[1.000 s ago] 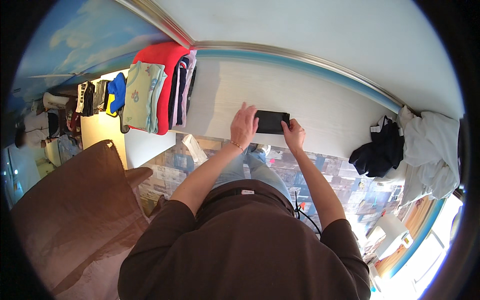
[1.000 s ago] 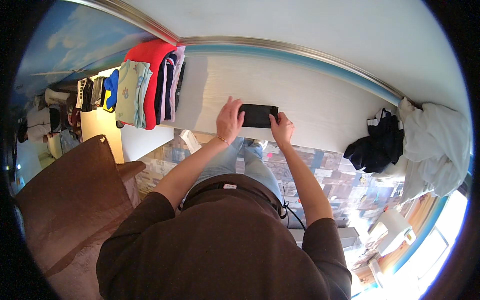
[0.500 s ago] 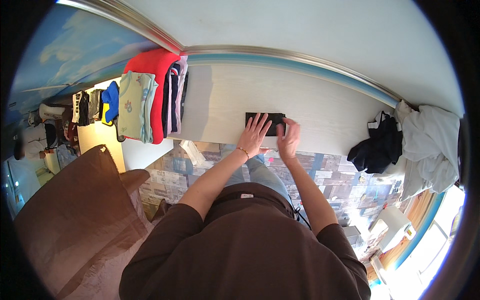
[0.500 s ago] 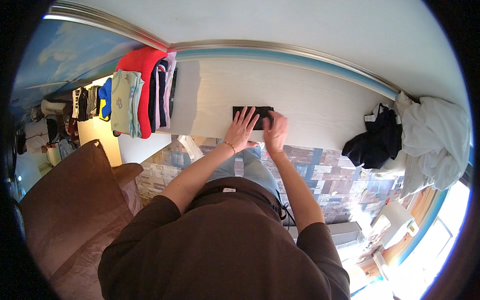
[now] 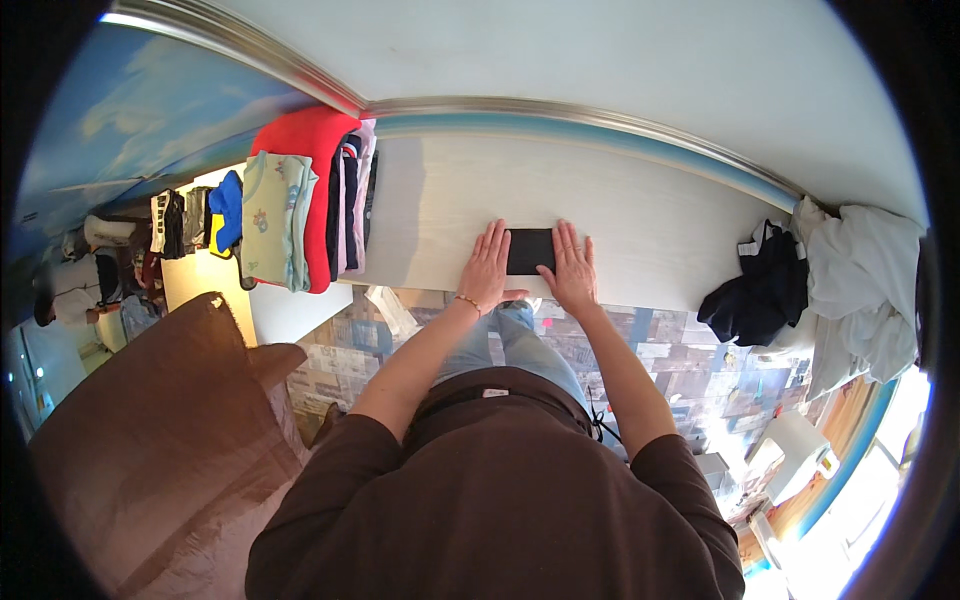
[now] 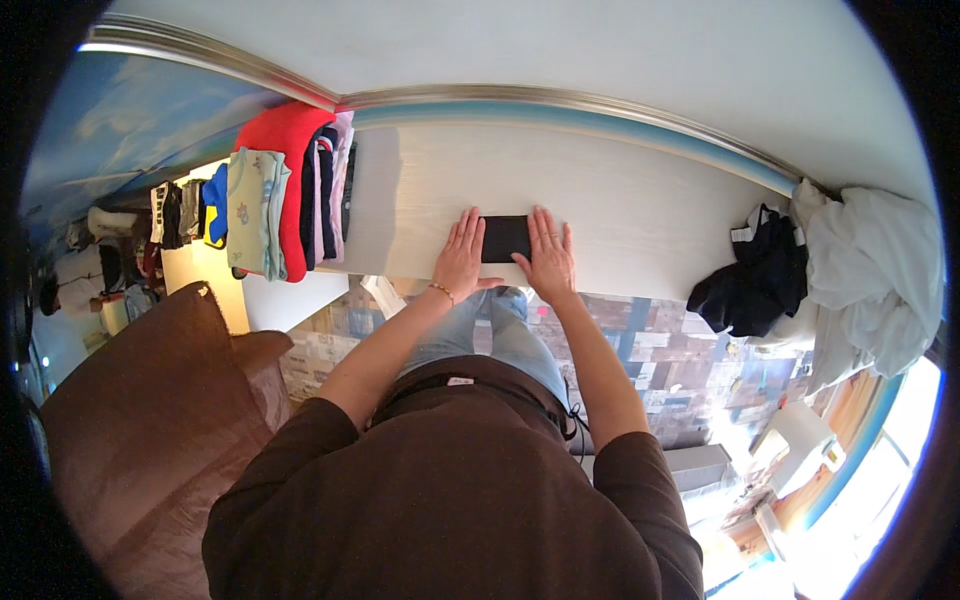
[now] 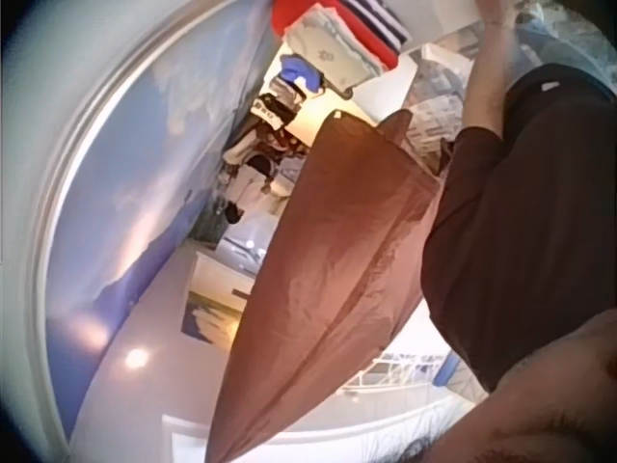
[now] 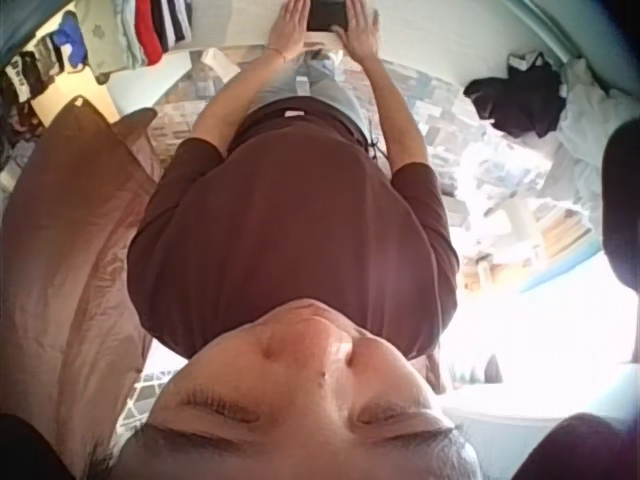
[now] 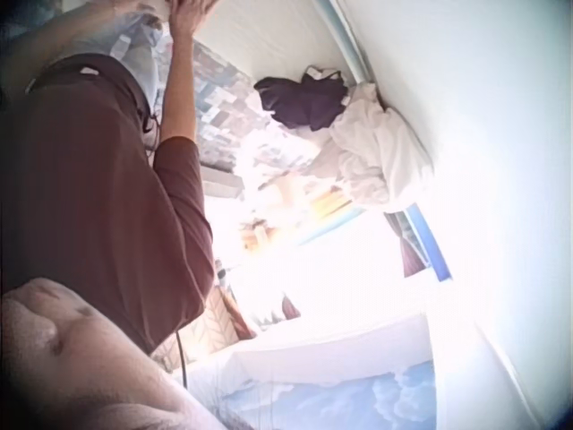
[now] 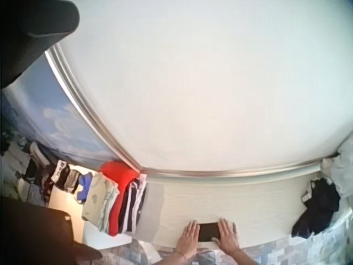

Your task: The person folds several garments one by one on a white countertop. They fold a black item, a red item, and a light blue patterned item, smoothing each before stacking them. The folded clothes are placed in a neat pile on the counter.

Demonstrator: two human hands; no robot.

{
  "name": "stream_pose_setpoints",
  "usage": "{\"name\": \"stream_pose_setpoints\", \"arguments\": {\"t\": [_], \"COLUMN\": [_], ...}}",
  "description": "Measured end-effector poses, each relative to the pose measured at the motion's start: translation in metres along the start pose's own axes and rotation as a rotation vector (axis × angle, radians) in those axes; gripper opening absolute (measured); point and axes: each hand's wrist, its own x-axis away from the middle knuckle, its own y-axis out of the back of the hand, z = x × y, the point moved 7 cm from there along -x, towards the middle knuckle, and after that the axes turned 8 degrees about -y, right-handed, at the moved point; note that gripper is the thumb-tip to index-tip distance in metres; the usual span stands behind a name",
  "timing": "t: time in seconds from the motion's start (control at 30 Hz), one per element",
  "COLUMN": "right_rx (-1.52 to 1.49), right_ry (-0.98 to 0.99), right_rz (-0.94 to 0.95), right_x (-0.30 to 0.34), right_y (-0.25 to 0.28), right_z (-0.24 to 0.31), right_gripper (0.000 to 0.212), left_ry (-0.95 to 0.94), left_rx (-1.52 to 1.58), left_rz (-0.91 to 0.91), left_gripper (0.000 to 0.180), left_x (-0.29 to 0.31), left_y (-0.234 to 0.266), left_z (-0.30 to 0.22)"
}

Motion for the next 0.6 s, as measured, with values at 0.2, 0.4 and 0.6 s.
{"name": "stream_pose_setpoints", "arguments": {"t": [0.2,0.4,0.6], "right_rx": [0.062,0.034,-0.417], "right_ry": [0.029,0.033,-0.09], "right_rz": [0.006,0.008,-0.053], "right_x": [-0.006,-0.005,-0.016], "right_y": [0.008,0.009,0.021], "right_z": [-0.009,-0.013,-0.03], "right_gripper": [0.081,0.076,0.067], "left_ry": [0.091,0.191,0.076], "left_rx": [0.105,-0.048,0.086], "left_rz": [-0.281,-0.041,-0.221], "left_gripper": [0.069,0.042,0.03], "left_x": [-0.016,-0.057,-0.045], "left_y": [0.016,0.028,0.029], "left_z": [0.033,0.039,0.045]}}
